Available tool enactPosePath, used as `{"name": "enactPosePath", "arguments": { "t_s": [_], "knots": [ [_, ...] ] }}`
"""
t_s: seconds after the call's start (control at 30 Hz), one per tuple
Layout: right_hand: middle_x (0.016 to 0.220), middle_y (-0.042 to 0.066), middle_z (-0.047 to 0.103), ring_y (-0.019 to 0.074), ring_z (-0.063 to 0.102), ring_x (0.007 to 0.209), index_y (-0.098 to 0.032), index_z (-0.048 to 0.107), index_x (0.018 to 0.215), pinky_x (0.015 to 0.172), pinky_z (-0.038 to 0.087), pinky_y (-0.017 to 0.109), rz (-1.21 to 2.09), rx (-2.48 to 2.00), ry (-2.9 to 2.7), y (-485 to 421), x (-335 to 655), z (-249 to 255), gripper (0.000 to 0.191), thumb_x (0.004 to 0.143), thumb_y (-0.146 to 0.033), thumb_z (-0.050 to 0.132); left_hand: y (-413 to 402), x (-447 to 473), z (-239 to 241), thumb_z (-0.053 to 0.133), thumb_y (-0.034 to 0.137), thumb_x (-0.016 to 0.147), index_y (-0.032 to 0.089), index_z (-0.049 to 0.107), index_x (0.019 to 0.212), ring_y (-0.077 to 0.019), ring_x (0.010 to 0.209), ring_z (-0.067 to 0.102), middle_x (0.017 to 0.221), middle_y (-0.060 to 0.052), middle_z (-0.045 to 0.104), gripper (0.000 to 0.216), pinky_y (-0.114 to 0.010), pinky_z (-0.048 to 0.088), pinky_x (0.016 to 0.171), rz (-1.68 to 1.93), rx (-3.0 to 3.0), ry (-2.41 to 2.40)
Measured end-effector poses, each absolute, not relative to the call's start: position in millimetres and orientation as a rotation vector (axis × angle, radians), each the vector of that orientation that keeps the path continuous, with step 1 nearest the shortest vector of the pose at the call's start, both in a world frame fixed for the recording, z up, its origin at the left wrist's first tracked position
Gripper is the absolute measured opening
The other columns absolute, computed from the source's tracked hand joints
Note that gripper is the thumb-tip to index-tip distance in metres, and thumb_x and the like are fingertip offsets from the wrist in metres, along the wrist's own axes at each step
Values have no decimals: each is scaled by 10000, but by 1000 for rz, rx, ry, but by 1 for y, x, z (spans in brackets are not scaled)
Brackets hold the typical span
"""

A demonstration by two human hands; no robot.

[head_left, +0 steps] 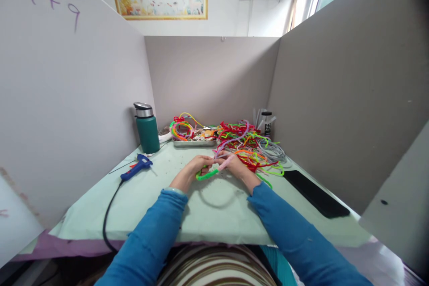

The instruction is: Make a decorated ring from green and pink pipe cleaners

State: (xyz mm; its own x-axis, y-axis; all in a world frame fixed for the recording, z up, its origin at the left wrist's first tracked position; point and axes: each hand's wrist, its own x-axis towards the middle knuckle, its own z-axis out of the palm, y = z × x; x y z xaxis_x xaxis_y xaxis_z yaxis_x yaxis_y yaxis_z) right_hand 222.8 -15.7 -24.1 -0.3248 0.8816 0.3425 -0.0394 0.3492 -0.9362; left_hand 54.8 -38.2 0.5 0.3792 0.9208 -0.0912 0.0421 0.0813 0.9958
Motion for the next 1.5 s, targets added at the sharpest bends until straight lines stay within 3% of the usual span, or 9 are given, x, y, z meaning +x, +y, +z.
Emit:
{"name": "enactPosePath", "arguments": {
  "t_s": [0.4,0.63,0.87,1.03,1.23,1.5],
  "knots": [
    [549,-50,451,82,380,465,-178,540,712,438,273,221,1022,-822,-1675,-26,219,-21,262,681,-414,649,-42,60,-2,663,422,638,130,568,698,-32,357,277,465,77,358,313,-219,174,385,909,1554,1055],
    [625,-30,527,78,424,497,-174,600,859,461,301,214,1379,-639,-1616,-23,226,-19,341,607,-353,741,-41,55,1,676,426,624,167,441,565,-35,368,278,447,75,335,354,-226,197,396,877,1518,952],
    [709,6,577,78,465,541,-164,624,774,505,354,219,1570,-680,-1431,-18,233,-17,299,645,-416,718,-41,55,0,692,387,591,139,527,667,-33,373,279,467,69,376,308,-226,162,406,792,1512,993],
    [736,4,584,89,497,584,-174,634,813,542,374,227,1529,-718,-1487,-21,236,-16,319,643,-429,723,-42,56,-1,692,387,592,140,528,649,-37,377,272,458,69,369,303,-231,177,411,753,1525,1047],
    [619,-26,545,82,444,523,-152,601,707,509,324,233,1377,-771,-1582,-18,232,-20,314,595,-407,747,-42,57,-3,692,438,600,142,525,620,-41,379,262,440,75,344,341,-239,179,414,733,1609,1099],
    [583,-39,495,79,403,518,-156,564,657,505,289,227,1357,-766,-1552,-13,232,-23,318,589,-412,741,-39,56,-2,661,455,642,138,562,775,-40,404,296,542,64,410,358,-225,194,413,791,1574,1034]
  ]
}}
